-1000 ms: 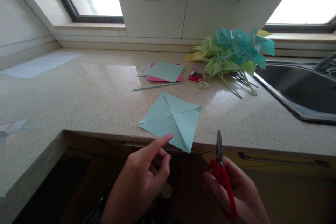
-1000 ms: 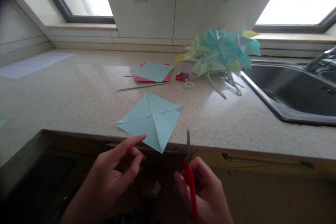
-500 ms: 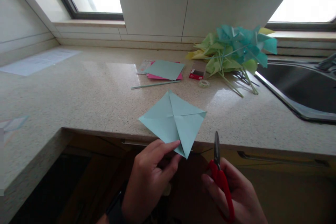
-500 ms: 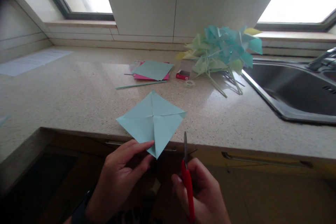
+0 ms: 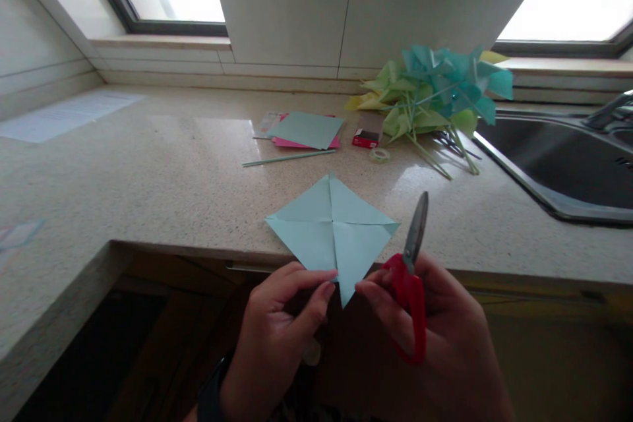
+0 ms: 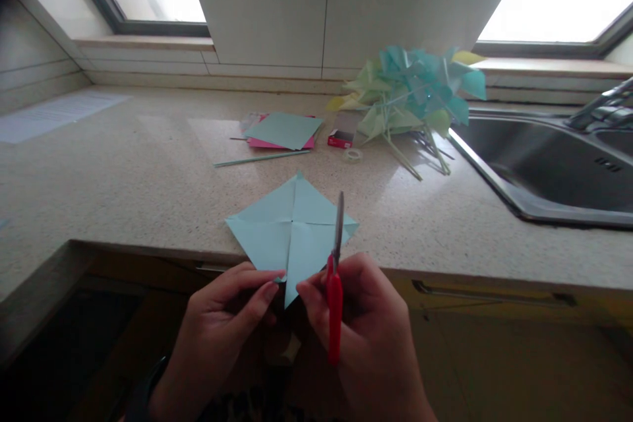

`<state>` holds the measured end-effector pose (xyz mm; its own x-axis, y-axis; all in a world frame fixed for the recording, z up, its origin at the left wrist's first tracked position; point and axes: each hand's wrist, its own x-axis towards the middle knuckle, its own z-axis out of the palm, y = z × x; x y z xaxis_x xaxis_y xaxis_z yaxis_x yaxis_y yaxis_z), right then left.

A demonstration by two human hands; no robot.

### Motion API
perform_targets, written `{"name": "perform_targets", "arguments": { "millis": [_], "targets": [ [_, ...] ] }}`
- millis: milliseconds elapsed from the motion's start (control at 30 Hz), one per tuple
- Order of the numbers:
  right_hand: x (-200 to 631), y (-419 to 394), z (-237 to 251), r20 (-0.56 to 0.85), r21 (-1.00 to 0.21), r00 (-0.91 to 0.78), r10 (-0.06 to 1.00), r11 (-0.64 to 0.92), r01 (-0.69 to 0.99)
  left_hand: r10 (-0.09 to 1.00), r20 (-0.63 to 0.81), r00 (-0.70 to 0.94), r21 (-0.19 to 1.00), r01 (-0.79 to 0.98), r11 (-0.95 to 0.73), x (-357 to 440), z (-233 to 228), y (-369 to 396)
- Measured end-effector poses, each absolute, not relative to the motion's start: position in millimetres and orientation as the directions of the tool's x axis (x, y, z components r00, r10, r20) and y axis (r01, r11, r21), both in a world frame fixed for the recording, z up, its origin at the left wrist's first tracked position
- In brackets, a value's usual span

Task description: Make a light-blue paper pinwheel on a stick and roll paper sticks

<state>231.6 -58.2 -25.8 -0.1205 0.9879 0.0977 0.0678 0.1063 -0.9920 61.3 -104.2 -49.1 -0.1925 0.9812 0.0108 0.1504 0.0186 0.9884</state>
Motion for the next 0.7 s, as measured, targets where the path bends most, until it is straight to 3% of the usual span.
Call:
{"name": "perform_targets", "arguments": {
  "millis": [200,700],
  "targets": [
    [223.0,-57.8,-24.6,0.064,-0.992,-0.137,0.989,0.078,0.103,0.962,-0.146,-0.232,0.988,0.018,0.154,64.1,-45.7,-106.1],
    [219.5,-59.1,-25.3,-0.05,-0.995,-0.197,0.979,-0.032,0.092,0.968,-0.179,-0.176,0.984,-0.05,0.173,66.9,-47.2,-109.9]
  ]
}}
